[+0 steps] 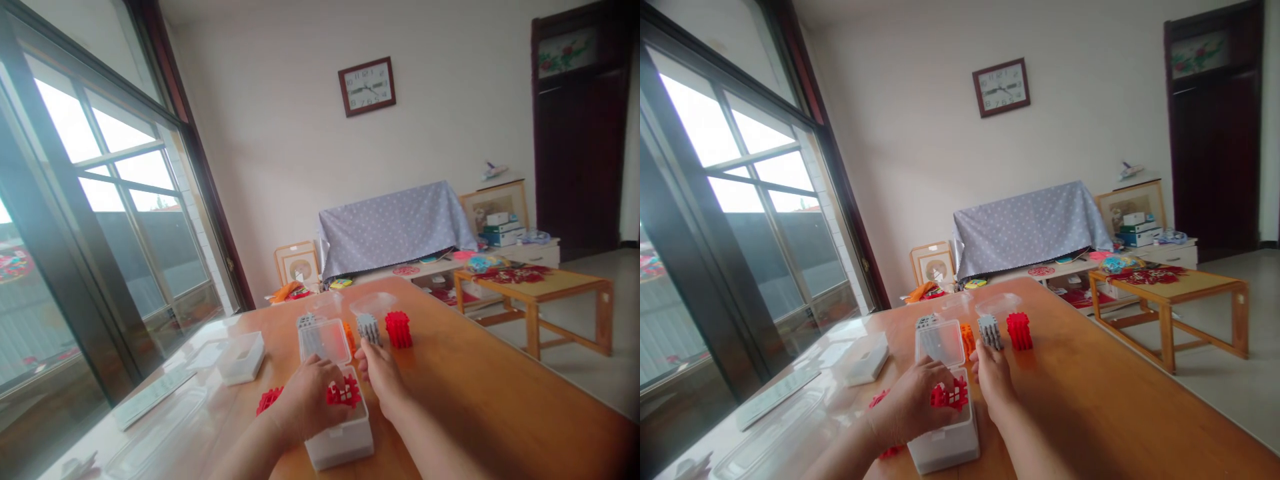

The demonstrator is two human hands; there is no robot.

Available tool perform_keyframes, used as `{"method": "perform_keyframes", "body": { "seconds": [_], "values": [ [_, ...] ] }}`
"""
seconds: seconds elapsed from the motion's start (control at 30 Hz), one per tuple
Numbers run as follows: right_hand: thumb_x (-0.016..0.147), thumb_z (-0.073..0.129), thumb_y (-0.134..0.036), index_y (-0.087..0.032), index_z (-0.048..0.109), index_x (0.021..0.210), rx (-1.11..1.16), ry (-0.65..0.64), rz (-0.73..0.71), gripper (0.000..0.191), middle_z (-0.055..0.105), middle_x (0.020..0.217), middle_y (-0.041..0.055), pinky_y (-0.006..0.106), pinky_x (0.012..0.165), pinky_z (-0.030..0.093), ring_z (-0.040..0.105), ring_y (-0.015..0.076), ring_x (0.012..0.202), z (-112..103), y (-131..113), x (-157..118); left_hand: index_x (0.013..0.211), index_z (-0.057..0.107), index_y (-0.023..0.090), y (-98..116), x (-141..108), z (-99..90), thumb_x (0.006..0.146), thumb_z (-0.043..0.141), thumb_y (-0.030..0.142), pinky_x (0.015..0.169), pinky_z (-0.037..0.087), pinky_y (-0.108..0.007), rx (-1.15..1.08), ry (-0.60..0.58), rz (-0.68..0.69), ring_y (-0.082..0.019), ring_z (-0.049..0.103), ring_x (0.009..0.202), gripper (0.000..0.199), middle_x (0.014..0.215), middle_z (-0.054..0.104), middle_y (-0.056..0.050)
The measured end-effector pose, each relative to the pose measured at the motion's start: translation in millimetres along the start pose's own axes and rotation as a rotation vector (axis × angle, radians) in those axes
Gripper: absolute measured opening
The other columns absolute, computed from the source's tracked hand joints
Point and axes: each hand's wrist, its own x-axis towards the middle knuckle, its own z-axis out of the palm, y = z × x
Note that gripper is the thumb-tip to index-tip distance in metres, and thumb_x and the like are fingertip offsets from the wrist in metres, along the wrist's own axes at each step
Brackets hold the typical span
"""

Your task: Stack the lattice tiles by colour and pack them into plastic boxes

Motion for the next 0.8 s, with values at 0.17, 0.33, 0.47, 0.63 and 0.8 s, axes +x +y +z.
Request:
{"method": "perform_keyframes", "body": {
  "seconds": [0.17, 0.33, 0.47, 0.63, 0.8],
  "values": [
    [0.077, 0.062, -0.072, -0.021, 0.062, 0.065, 0.005, 0.006, -0.001, 0.053, 0.055, 0.053, -0.0014, 0.027, 0.050, 0.041, 0.050, 0.0139, 0.049, 1.0, -0.7, -0.8, 0.089, 0.073, 0.026, -3.4, 0.5, -3.7, 0.069, 0.083, 0.039, 0.079, 0.048, -0.028, 0.008, -0.055, -0.024, -0.023, 0.063, 0.092, 0.025, 0.094, 0.074, 0.000],
    [0.074, 0.066, -0.071, -0.020, 0.062, 0.063, -0.005, 0.006, -0.002, 0.051, 0.056, 0.052, -0.0019, 0.027, 0.050, 0.039, 0.049, 0.0131, 0.048, 1.2, -3.1, -1.4, 0.095, 0.076, 0.031, -6.0, 2.1, 2.7, 0.074, 0.079, 0.040, 0.074, 0.047, -0.024, -0.013, -0.125, -0.085, -0.019, 0.068, 0.086, 0.024, 0.094, 0.077, 0.003],
    [0.073, 0.067, -0.069, -0.020, 0.062, 0.063, -0.010, 0.000, -0.007, 0.050, 0.056, 0.053, -0.0018, 0.027, 0.050, 0.039, 0.049, 0.0132, 0.049, 1.5, -4.3, -2.4, 0.097, 0.076, 0.032, -10.9, 5.1, 9.9, 0.074, 0.079, 0.038, 0.075, 0.048, -0.024, -0.019, -0.124, -0.103, -0.018, 0.068, 0.083, 0.024, 0.095, 0.077, 0.005],
    [0.073, 0.066, -0.069, -0.021, 0.062, 0.063, -0.015, -0.003, -0.010, 0.049, 0.054, 0.052, -0.0020, 0.027, 0.051, 0.038, 0.049, 0.0136, 0.050, 0.8, -4.3, -1.9, 0.101, 0.076, 0.032, -11.7, 8.9, 9.8, 0.075, 0.078, 0.036, 0.081, 0.050, -0.025, -0.010, -0.128, -0.024, -0.020, 0.068, 0.090, 0.026, 0.103, 0.075, 0.002],
    [0.076, 0.063, -0.067, -0.020, 0.063, 0.067, -0.024, -0.016, -0.010, 0.048, 0.054, 0.056, -0.0023, 0.027, 0.052, 0.039, 0.049, 0.0132, 0.051, -0.9, -5.4, -1.8, 0.098, 0.075, 0.028, -5.1, 7.3, 5.1, 0.084, 0.058, 0.018, 0.084, 0.049, -0.025, -0.071, -0.083, -0.008, -0.018, 0.068, 0.090, 0.024, 0.102, 0.076, 0.002]
  ]
}}
